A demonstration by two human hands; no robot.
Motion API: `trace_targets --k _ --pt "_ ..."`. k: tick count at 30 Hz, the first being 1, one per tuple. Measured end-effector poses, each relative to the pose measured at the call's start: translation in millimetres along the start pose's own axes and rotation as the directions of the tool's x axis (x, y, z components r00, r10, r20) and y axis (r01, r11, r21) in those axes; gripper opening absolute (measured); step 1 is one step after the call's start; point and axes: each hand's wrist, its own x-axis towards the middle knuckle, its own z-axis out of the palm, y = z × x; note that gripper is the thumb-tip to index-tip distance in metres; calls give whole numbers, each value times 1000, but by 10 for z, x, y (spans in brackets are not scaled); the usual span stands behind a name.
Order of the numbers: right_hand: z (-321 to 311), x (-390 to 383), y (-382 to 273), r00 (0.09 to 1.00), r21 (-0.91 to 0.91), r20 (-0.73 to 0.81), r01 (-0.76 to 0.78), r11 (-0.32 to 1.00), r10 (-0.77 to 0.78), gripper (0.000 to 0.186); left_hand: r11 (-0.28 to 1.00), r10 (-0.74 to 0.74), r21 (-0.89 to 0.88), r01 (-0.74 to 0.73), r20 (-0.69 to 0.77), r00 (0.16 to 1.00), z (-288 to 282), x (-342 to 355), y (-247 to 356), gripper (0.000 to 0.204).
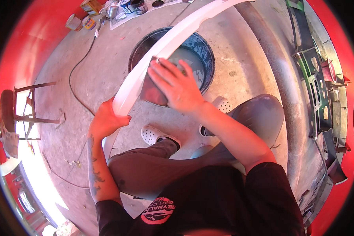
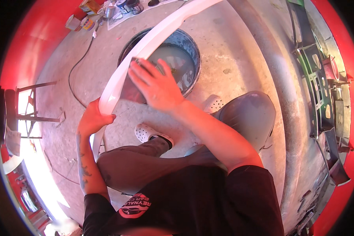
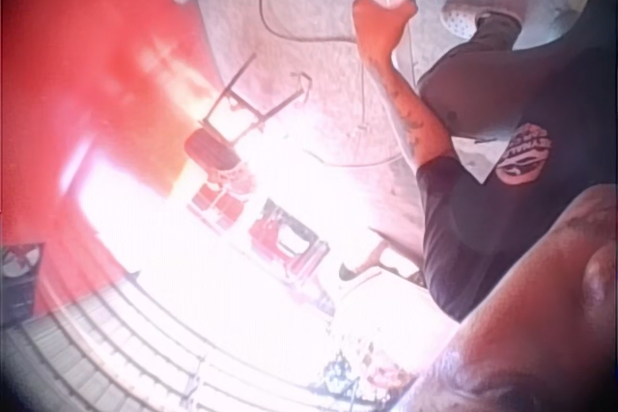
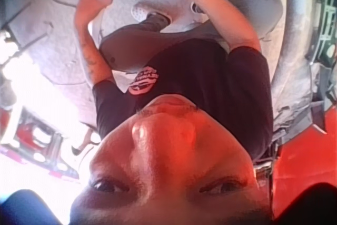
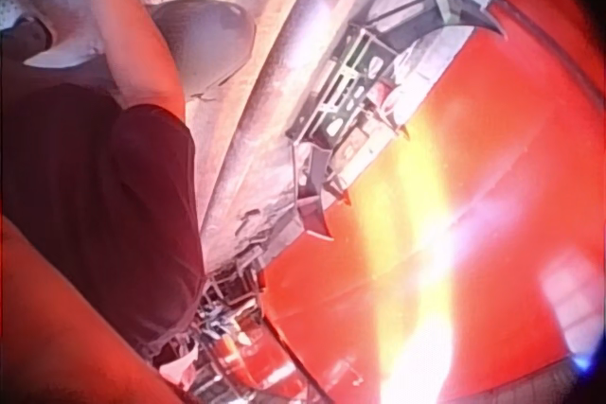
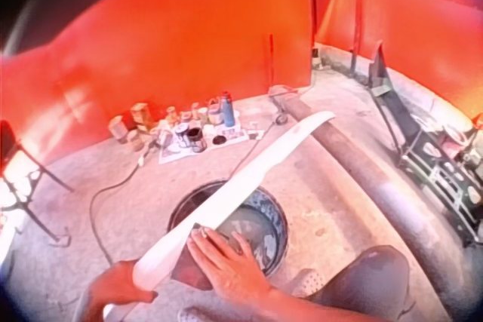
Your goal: Sanding a white curved car part with sandpaper and water in a bucket.
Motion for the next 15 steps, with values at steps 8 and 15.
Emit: trace_targets --k 8,15 --pt "-187 327 1146 959 -212 -140 -271 939 245 66 1000 -21 2 20 10 1000 19 63 18 56" --pt "-110 175 527 977 -145 -59 -210 967 203 68 999 2 32 -1 -18 1000 -28 -38 3 57"
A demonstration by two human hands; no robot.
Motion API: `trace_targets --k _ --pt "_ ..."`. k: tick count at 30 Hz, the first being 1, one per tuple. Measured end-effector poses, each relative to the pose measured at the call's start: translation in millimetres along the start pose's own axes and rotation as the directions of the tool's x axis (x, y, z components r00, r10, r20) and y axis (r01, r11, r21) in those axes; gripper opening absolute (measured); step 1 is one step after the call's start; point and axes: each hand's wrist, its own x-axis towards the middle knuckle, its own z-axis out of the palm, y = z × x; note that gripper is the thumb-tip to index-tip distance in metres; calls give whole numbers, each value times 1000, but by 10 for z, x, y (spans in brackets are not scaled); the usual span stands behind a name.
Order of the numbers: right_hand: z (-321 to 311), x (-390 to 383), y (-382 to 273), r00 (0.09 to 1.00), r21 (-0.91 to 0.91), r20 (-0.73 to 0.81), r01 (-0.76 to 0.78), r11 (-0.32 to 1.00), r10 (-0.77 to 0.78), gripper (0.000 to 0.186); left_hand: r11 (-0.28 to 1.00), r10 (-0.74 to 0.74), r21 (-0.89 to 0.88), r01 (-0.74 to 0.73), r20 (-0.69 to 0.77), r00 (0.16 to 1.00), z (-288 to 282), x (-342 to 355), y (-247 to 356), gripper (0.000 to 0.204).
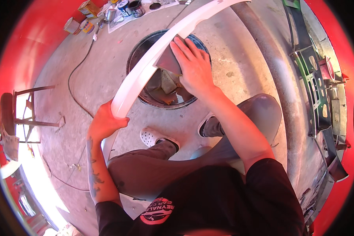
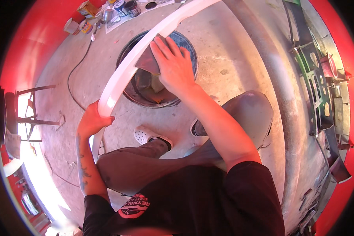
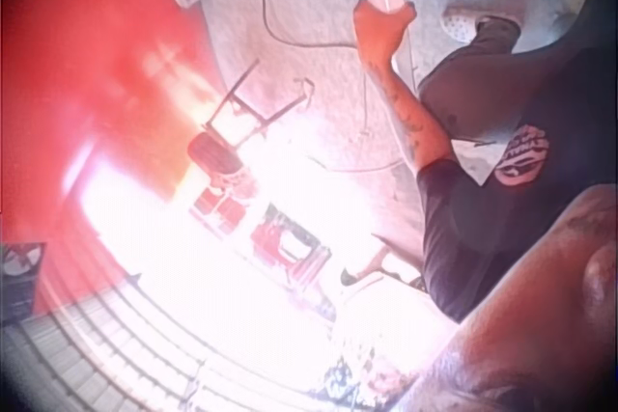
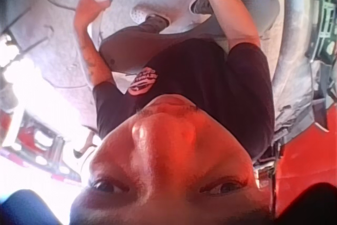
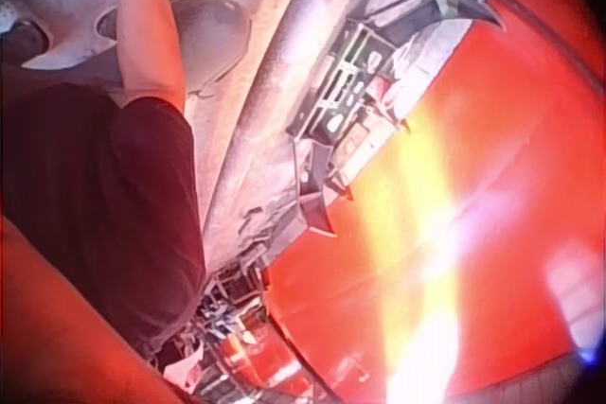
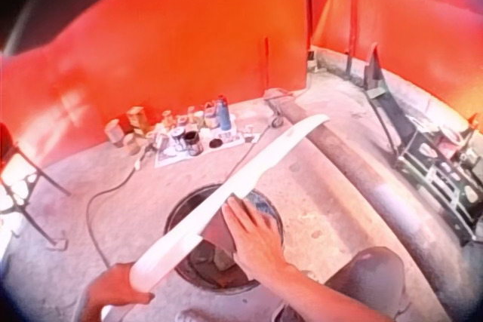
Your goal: Sanding a white curved car part with sandpaper and water in a bucket.
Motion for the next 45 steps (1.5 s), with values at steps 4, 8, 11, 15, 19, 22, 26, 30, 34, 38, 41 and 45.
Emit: trace_targets --k 4,8,11,15,19,22,26,30,34,38,41,45 --pt "-63 249 401 996 -89 -32 -89 992 86 71 999 -49 -5 49 16 999 18 47 20 57" --pt "33 175 216 980 14 -46 -194 981 195 73 999 -52 11 52 26 998 20 82 27 57" --pt "105 -311 -646 997 140 62 -48 989 40 68 998 -58 2 58 37 998 -3 29 10 55" --pt "203 -778 -1250 984 264 47 155 952 -174 62 990 41 -138 -40 7 999 62 45 43 54" --pt "211 -408 -762 995 148 89 -60 987 48 78 997 -57 -41 58 32 998 -15 -1 -38 54" --pt "367 4 -29 968 219 -141 -174 960 207 88 999 -24 -30 25 39 999 -5 47 -8 55" --pt "471 152 165 913 252 -248 -261 932 323 88 999 -18 -38 20 54 998 43 99 39 56" --pt "189 -187 -558 985 135 24 -173 976 171 83 1000 -25 17 25 15 1000 -12 -13 49 56" --pt "104 211 89 979 -16 -119 -172 985 168 80 1000 -23 3 23 13 1000 6 4 57 57" --pt "15 615 701 958 -81 -86 -279 957 272 70 1000 0 -1 0 9 1000 34 39 57 57" --pt "-83 592 492 990 -252 18 -133 959 142 64 999 13 33 -12 -5 1000 52 29 52 57" --pt "-160 189 -420 968 95 128 207 974 -218 68 1000 -9 25 10 -12 1000 46 -23 41 57"
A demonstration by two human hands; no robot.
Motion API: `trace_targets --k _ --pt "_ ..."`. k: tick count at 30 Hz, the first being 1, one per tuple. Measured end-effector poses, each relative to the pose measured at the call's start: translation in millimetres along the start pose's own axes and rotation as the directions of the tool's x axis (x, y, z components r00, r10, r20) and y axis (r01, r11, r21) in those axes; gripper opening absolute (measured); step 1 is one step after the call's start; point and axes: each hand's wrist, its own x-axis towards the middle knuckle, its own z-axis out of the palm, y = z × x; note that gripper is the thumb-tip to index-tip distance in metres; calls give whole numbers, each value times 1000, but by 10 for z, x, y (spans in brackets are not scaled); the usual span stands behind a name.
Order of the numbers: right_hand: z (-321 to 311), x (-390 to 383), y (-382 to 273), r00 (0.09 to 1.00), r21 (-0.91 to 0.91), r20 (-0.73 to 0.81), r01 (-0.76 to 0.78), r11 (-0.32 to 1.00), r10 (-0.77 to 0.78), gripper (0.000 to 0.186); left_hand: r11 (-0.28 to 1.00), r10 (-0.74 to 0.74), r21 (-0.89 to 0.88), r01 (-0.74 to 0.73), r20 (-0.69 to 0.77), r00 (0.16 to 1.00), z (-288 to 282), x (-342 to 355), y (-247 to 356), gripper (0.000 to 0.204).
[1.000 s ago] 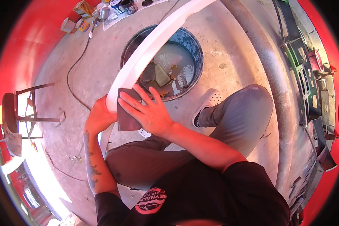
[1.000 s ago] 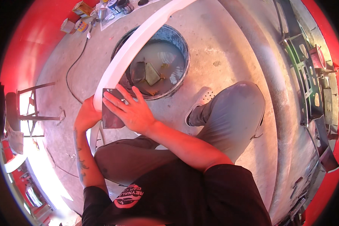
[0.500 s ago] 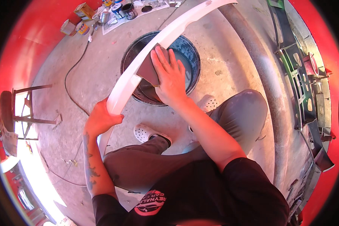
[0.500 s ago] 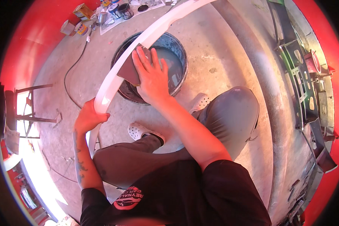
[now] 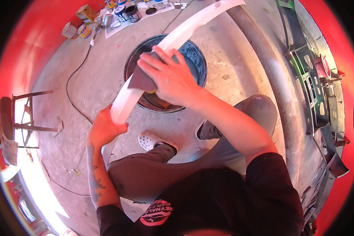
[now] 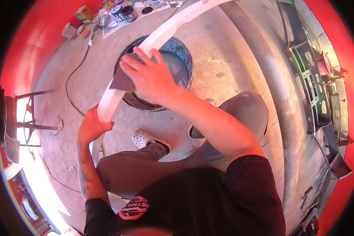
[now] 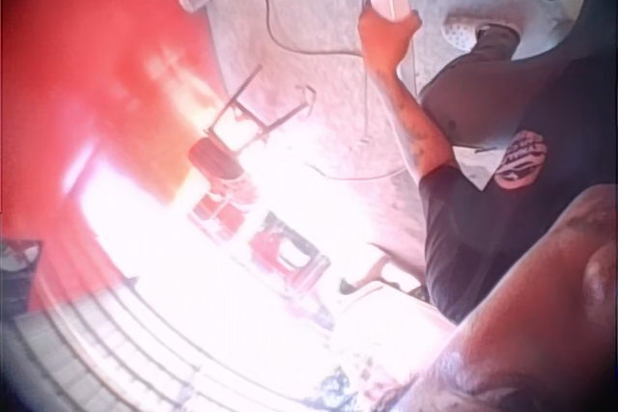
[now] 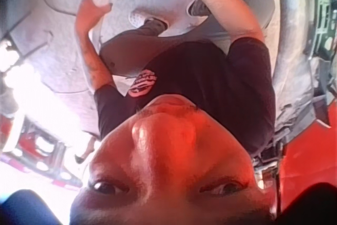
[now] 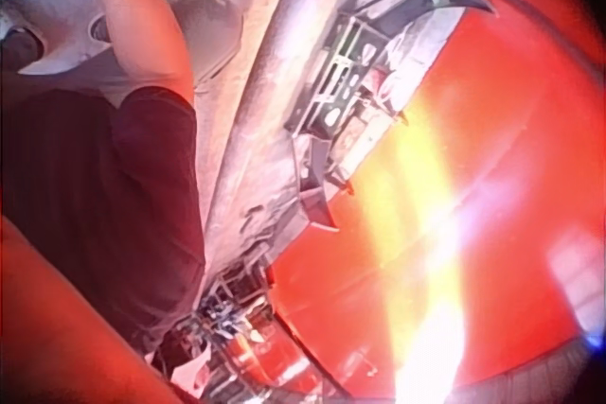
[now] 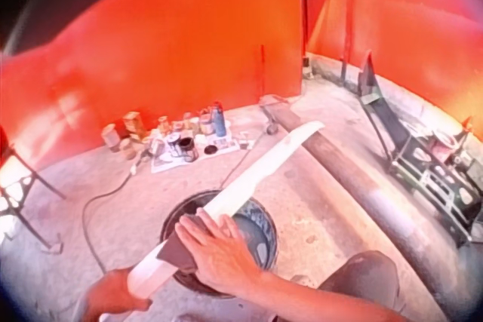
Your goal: Sanding a white curved car part with sandpaper and water in a bucket.
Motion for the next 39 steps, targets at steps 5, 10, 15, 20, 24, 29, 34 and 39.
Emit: trace_targets --k 5,10,15,20,24,29,34,39 --pt "-160 145 605 996 -185 44 -63 981 72 57 999 1 42 1 -53 999 -5 -70 33 55" --pt "-452 287 2139 880 -368 -53 -457 810 473 57 996 56 77 -51 -74 996 54 -5 88 54" --pt "-629 -64 2518 726 218 -115 -648 730 678 55 997 75 35 -70 -165 984 148 -30 63 52" --pt "-738 -222 2464 585 323 -90 -749 579 806 53 994 106 15 -105 -216 971 276 103 181 50" --pt "-931 -182 2380 625 338 24 -740 582 780 46 975 220 103 -199 -273 936 430 478 211 53" --pt "-689 -145 1737 823 528 231 -554 644 519 34 979 130 185 -81 -269 954 623 912 273 59" --pt "-73 -75 1134 717 266 640 -544 796 276 33 919 154 390 -48 -245 957 676 1069 215 62" --pt "657 -108 1012 615 57 781 -237 970 105 41 922 187 376 -93 -222 957 602 988 123 70"
